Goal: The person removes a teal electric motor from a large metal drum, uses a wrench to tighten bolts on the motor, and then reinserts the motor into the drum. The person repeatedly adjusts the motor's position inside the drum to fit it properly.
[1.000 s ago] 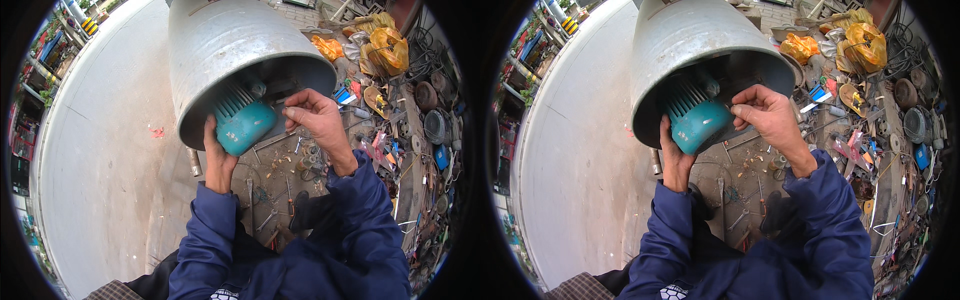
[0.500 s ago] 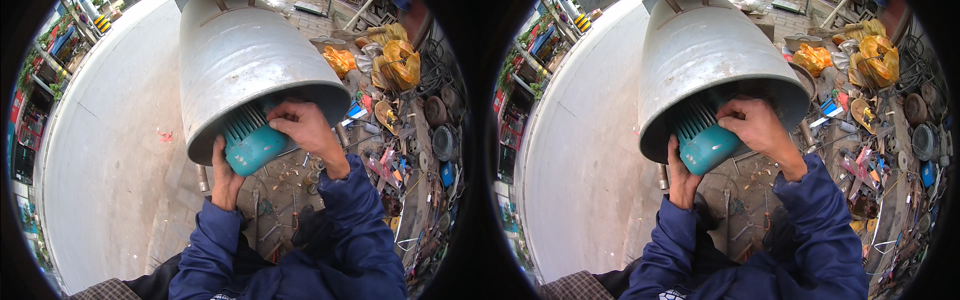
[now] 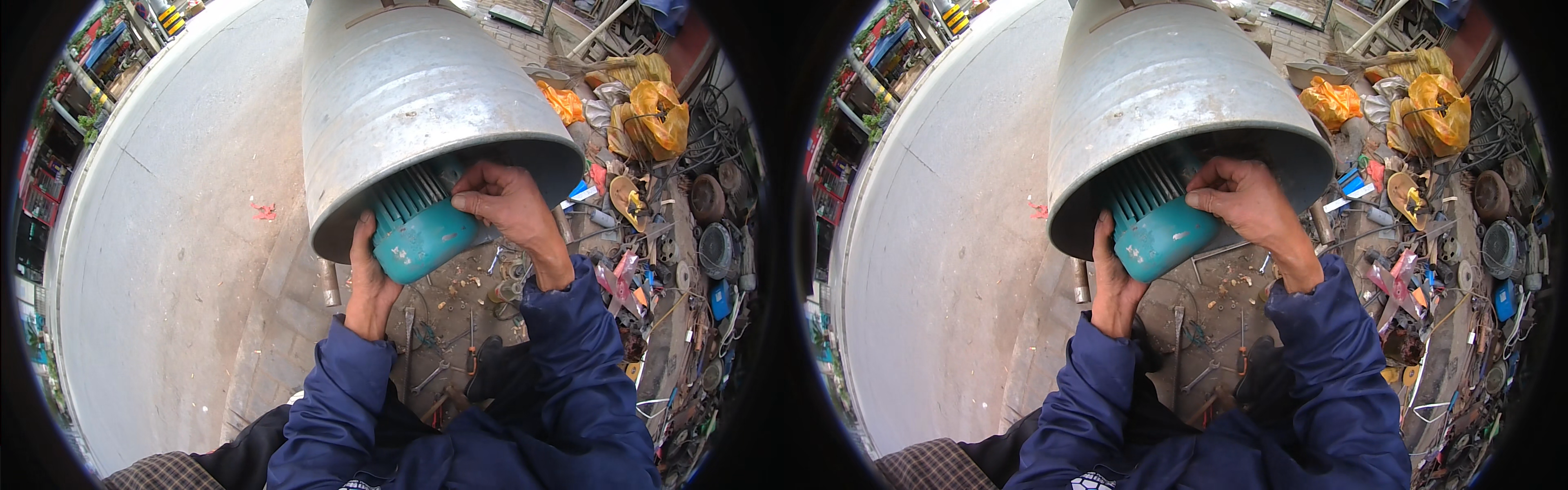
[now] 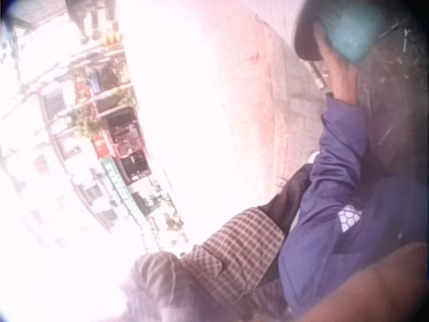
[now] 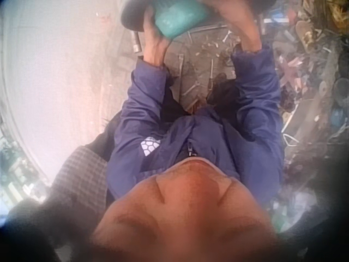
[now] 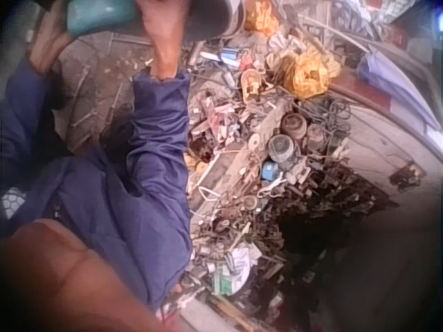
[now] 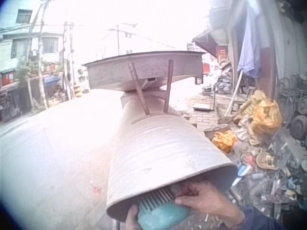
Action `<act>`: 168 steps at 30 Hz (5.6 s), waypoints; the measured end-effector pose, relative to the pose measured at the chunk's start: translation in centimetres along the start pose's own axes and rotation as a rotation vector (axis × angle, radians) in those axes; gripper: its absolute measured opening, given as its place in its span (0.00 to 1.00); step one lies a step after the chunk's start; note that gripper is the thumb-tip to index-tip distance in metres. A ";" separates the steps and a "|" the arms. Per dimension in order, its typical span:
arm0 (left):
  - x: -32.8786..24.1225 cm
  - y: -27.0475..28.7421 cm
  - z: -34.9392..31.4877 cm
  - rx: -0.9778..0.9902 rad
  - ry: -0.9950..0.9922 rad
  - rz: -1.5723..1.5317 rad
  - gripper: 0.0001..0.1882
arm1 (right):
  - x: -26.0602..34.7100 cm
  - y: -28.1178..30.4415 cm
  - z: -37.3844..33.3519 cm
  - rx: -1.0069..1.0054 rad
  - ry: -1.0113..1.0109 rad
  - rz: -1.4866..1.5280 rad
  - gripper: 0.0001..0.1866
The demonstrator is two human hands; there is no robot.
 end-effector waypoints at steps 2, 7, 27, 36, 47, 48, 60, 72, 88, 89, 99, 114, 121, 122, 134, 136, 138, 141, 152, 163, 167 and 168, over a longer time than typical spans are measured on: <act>-0.1 -0.1 -0.1 -0.002 0.000 0.005 0.36 | 0.2 0.1 -0.1 -0.009 0.005 -0.060 0.10; -0.4 -0.7 -0.3 0.040 0.008 0.000 0.36 | 0.9 0.2 -0.6 -0.023 0.085 -0.184 0.10; 0.0 0.4 0.3 -0.027 0.010 -0.010 0.35 | 1.6 0.4 0.1 0.036 0.042 -0.277 0.10; 0.0 0.0 0.1 -0.010 0.034 -0.044 0.33 | 4.1 0.3 1.4 0.187 0.061 -0.510 0.13; 0.0 -0.4 -0.1 0.045 0.023 -0.083 0.30 | 5.3 -0.4 0.1 0.162 -0.035 -0.516 0.12; 0.1 -0.3 0.1 0.030 0.039 -0.086 0.30 | 5.5 -0.5 0.2 0.154 0.042 -0.582 0.12; 0.3 0.2 0.3 0.065 0.090 -0.145 0.26 | 4.5 -0.9 -0.1 0.065 0.223 -0.678 0.13; 0.0 -0.4 -0.1 0.079 0.076 -0.139 0.25 | 5.4 -1.9 -0.4 0.043 0.390 -0.861 0.12; 0.0 -0.3 0.1 0.076 0.113 -0.141 0.27 | 4.2 -1.5 -1.7 -0.022 0.502 -0.965 0.10; 0.0 -0.4 0.1 0.090 0.078 -0.125 0.28 | 4.2 -1.5 -1.7 -0.014 0.529 -0.947 0.10; -0.2 -1.9 -1.1 0.071 0.102 -0.038 0.41 | 1.9 -0.7 -0.6 -0.075 0.426 -0.640 0.08; -0.4 -0.9 -0.6 0.074 0.098 -0.010 0.39 | 2.6 -1.1 -0.9 -0.091 0.562 -0.792 0.09; -0.2 -0.1 0.2 0.057 0.042 -0.040 0.33 | 2.9 -1.0 -0.5 -0.038 0.601 -0.800 0.10; -0.2 0.0 0.3 0.059 0.039 -0.044 0.32 | 2.9 -1.0 -0.4 -0.039 0.608 -0.806 0.10; 0.0 -0.1 0.5 0.060 0.013 0.008 0.36 | 2.5 -1.2 -1.0 -0.158 0.621 -0.744 0.11; 0.0 -0.2 0.5 0.055 0.021 -0.004 0.36 | 2.2 -1.4 -1.2 -0.190 0.594 -0.673 0.11; -0.1 -0.3 0.3 0.073 0.017 -0.030 0.34 | 2.0 -1.6 -1.3 -0.194 0.569 -0.641 0.10; -0.3 -0.5 0.1 0.102 0.011 -0.075 0.31 | 2.0 -1.6 -1.4 -0.166 0.588 -0.694 0.09; -0.3 -0.6 0.1 0.108 0.014 -0.076 0.32 | 2.1 -0.9 -0.6 -0.012 0.675 -0.661 0.09; -0.3 -1.1 0.0 0.040 0.014 -0.043 0.33 | 1.9 -1.1 -0.2 0.003 0.743 -0.752 0.09; -0.4 -1.3 -0.1 0.061 0.011 -0.048 0.33 | 2.2 -1.2 -0.1 -0.040 0.777 -0.792 0.09; -0.4 -1.2 -0.1 0.054 0.023 -0.054 0.33 | 2.3 -1.3 -0.2 -0.038 0.769 -0.803 0.09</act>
Point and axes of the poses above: each hand's wrist, its own z-axis towards the middle knuckle, its own y-axis out of the back of the hand, x = y × z, the point moved 3 cm from there along z, towards the middle knuckle, and after that the axes turned 1 degree about -x, right-handed, at the moved point
